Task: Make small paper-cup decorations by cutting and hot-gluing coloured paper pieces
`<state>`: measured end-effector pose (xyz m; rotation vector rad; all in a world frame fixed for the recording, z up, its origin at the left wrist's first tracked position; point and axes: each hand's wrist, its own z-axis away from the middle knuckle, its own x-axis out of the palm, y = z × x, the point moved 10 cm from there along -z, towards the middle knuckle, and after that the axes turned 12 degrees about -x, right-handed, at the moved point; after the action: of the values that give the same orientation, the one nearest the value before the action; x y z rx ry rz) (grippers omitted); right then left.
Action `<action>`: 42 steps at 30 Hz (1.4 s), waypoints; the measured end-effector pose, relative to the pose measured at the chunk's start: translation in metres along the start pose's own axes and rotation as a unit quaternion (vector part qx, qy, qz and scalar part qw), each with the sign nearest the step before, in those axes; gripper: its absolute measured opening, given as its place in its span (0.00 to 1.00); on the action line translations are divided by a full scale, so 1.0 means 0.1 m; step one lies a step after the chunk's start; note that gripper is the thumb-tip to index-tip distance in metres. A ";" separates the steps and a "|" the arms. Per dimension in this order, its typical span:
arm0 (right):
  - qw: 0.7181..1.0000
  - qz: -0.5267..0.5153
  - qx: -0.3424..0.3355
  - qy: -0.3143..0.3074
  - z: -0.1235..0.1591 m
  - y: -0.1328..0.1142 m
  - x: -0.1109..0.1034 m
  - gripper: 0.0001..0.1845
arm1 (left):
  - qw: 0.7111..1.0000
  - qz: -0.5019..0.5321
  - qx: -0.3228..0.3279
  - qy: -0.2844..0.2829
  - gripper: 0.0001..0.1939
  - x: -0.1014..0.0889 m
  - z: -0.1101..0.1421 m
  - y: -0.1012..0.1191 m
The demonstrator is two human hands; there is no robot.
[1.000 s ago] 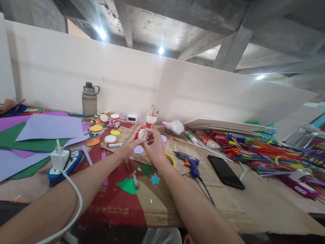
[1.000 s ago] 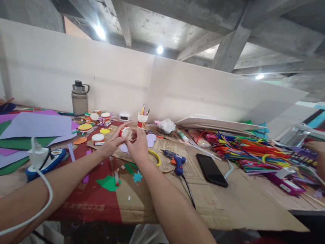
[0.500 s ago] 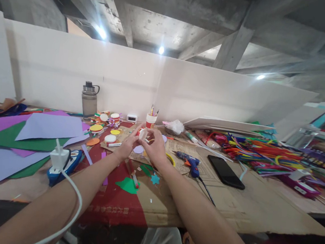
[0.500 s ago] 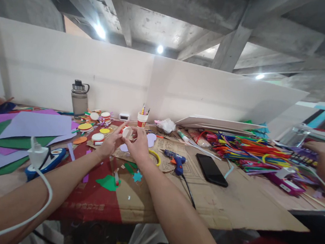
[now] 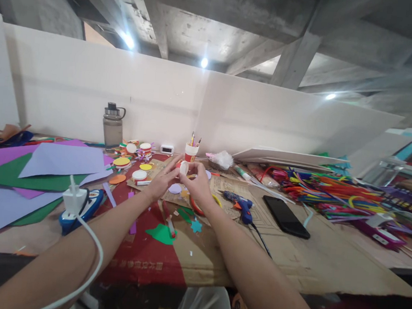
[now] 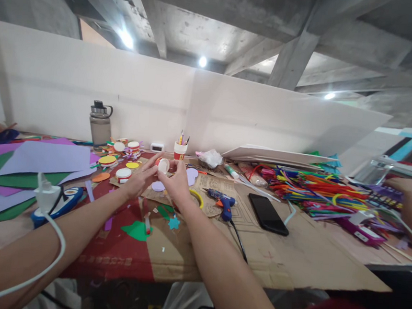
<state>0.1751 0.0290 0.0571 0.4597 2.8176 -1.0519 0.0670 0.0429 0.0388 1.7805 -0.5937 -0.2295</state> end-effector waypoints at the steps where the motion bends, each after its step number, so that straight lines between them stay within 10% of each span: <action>1: 1.000 -0.008 0.007 -0.001 0.00 0.01 0.00 0.18 | 1.000 0.014 -0.007 -0.008 0.31 0.01 0.00 -0.01; 18: 0.993 -0.101 0.054 0.017 -0.04 0.07 -0.03 0.19 | 0.992 0.117 -0.049 0.027 0.26 -0.06 -0.03 0.02; 32: 0.992 0.001 -0.101 -0.076 -0.08 -0.28 -0.01 0.22 | 0.969 0.108 -0.204 0.088 0.26 -0.20 -0.01 -0.29; 42: 0.976 0.037 -0.145 -0.157 -0.03 -0.34 0.13 0.24 | 0.977 0.068 -0.185 0.079 0.25 -0.14 -0.01 -0.26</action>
<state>0.1526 0.0097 0.0782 0.3300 2.5881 -0.6190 0.0629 0.0558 0.0128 1.3778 -0.5173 -0.0944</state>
